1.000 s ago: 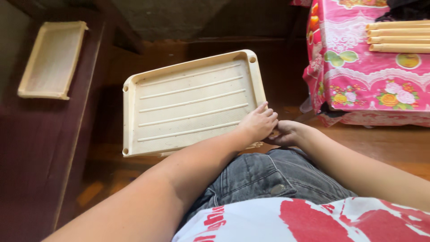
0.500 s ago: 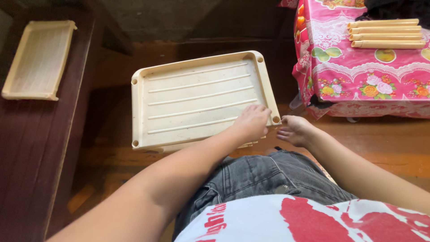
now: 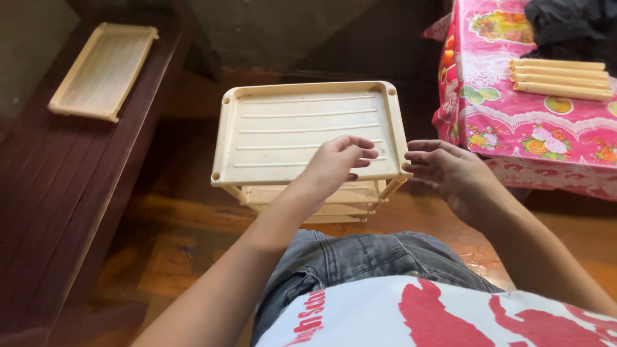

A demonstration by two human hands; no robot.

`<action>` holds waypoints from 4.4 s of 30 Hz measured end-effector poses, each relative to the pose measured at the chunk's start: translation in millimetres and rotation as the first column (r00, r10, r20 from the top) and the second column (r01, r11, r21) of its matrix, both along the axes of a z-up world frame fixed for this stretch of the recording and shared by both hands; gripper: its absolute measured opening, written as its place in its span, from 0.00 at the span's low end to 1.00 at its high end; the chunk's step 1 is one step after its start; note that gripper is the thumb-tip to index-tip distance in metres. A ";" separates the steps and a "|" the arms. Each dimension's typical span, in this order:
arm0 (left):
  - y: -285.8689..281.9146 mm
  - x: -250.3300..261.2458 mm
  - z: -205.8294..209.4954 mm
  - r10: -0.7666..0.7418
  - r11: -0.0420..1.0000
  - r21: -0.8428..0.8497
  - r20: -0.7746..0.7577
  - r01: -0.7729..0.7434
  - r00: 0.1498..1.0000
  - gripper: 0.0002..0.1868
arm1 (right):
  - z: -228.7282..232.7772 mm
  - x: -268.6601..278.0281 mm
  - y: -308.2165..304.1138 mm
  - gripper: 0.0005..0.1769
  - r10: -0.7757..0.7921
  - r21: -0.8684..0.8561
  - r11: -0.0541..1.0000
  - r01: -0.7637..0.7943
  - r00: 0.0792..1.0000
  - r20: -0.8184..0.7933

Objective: The person disassembles a small plastic stool by removing its legs and placing them on a nearby bed. They then separate the stacked plastic trays and place one on a wooden bench. The person continues to remove the remaining legs from the stool and places them on the bed.

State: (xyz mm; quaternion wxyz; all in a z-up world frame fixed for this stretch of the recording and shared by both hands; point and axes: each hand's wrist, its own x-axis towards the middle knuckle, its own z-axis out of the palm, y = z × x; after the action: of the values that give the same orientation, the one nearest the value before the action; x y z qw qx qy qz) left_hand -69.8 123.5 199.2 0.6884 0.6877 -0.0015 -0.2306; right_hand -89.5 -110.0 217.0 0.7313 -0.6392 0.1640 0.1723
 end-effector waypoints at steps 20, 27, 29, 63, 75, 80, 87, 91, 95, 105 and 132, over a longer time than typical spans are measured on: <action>-22.1 -196.5 44.8 0.373 0.926 -0.090 0.056 -0.368 0.926 0.17 | 59.7 -129.5 -7.2 0.17 0.352 0.046 0.934 -0.353 0.935 0.034; 11.6 -232.2 43.2 0.422 0.892 -0.178 0.003 -0.415 0.907 0.18 | 67.1 -148.4 18.8 0.17 0.375 0.049 0.925 -0.376 0.926 0.030; 27.8 -231.2 43.4 0.452 0.880 -0.172 0.012 -0.444 0.892 0.17 | 68.3 -147.3 35.7 0.17 0.391 0.056 0.917 -0.395 0.918 0.067; 318.0 -4.5 -54.9 0.232 0.965 -0.070 -0.216 -0.252 0.948 0.18 | -34.0 35.1 322.3 0.25 0.271 0.233 0.945 -0.228 0.947 -0.173; 344.7 116.7 -180.3 0.020 0.980 0.187 -0.441 0.070 0.897 0.21 | -85.4 74.7 339.1 0.23 -0.118 0.265 0.916 0.302 0.833 -0.540; 353.0 142.6 -210.7 -0.153 0.928 0.211 -0.538 0.308 0.829 0.23 | -118.3 64.0 362.7 0.22 -0.295 0.243 0.759 0.605 0.652 -0.699; 352.4 149.0 -241.2 -0.276 0.797 0.236 -0.678 0.556 0.682 0.24 | -187.4 38.0 414.0 0.27 -0.392 0.160 0.504 0.849 0.390 -0.833; 359.2 149.0 -257.8 -0.366 0.808 0.059 -0.730 0.587 0.577 0.22 | -228.1 35.2 437.9 0.32 -0.256 0.260 0.273 0.926 0.330 -0.908; 363.3 144.6 -267.5 -0.387 0.828 -0.065 -0.785 0.557 0.483 0.20 | -258.0 36.4 451.3 0.27 -0.299 0.272 0.243 0.931 0.338 -0.892; 371.1 143.3 -280.7 -0.381 0.878 -0.135 -0.776 0.459 0.502 0.20 | -256.6 35.1 470.9 0.25 -0.405 0.254 0.442 0.861 0.444 -0.799; 350.5 124.5 -220.2 0.009 0.923 0.253 -0.767 0.289 0.641 0.28 | -439.5 57.0 472.4 0.24 -0.246 0.376 0.355 0.856 0.474 -0.846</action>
State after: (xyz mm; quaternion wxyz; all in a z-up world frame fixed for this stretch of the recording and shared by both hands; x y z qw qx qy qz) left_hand 54.6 474.0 -21.1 0.4704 0.6380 0.2723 -0.5454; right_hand -32.5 362.5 -222.5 0.8239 -0.0382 0.5441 0.1540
